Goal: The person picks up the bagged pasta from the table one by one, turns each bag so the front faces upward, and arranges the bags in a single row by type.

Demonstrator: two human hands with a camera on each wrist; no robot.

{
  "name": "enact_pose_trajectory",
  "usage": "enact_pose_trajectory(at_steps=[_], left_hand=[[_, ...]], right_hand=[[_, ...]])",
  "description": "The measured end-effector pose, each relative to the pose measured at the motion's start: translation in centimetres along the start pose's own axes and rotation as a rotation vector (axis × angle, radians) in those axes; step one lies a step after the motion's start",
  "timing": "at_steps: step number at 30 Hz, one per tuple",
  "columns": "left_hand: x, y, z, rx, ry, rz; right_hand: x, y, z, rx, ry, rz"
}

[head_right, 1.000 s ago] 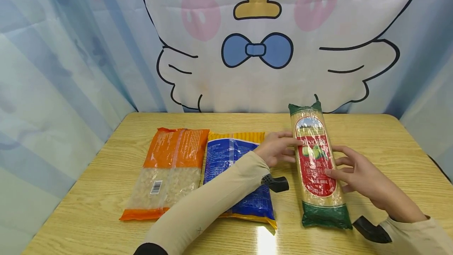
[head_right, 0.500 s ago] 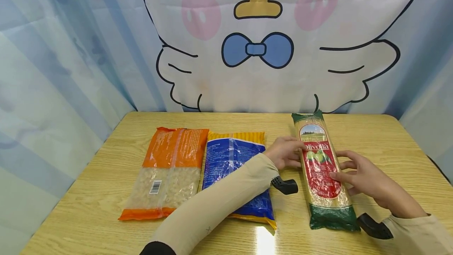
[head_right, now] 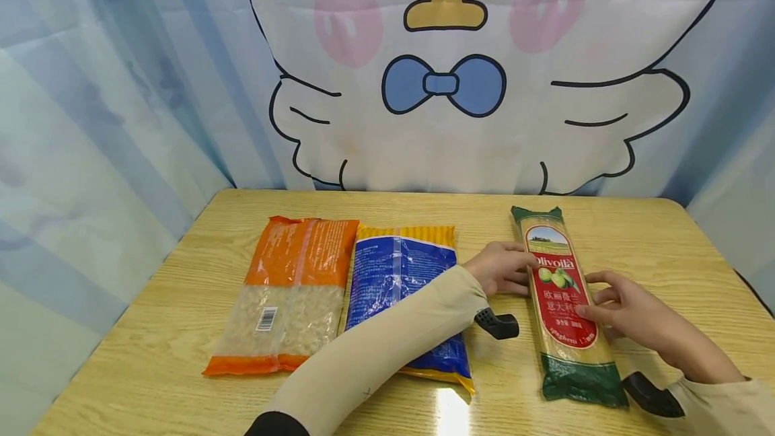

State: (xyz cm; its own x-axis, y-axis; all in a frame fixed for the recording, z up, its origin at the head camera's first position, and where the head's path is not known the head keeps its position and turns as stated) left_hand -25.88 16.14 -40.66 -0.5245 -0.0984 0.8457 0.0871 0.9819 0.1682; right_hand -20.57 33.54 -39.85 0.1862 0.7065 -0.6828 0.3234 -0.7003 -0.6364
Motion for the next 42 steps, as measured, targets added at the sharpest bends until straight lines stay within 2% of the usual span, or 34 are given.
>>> enact_pose_trajectory(at_steps=[7,14,21,26,35,42], left_hand=[[0.5,-0.1,-0.4,-0.038,0.022,0.015],[0.8,-1.9,-0.5,-0.052,0.057,0.022],[1.9,-3.3,-1.2,-0.114,0.107,0.013],[2.4,-4.3,-2.0,-0.163,0.101,0.033],[4.0,-7.3,-2.8,-0.211,0.149,0.089],[5.0,-10.6,-3.1,-0.173,0.182,0.115]], right_hand=[[0.2,-0.4,-0.5,0.016,-0.027,-0.093],[-0.8,-0.6,-0.9,0.050,-0.100,-0.116],[-2.3,-0.8,-1.5,0.113,-0.180,-0.120],[-3.9,-0.4,-2.1,0.151,-0.224,-0.126],[-6.4,1.0,-2.4,0.185,-0.332,-0.105],[-8.4,2.2,-2.1,0.201,-0.414,-0.102]])
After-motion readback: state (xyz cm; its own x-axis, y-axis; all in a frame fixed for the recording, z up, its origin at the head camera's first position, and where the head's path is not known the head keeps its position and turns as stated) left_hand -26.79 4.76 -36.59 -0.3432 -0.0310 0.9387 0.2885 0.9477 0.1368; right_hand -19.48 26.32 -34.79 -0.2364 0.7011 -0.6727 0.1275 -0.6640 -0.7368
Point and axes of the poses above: each hand's wrist, its own z-axis towards the middle knuckle, its own y-axis out of the palm, x = y × z, the point moved 6 cm from there along z, towards the middle knuckle, and after that the axes turned 7 degrees about x, right-handed, at the moved point
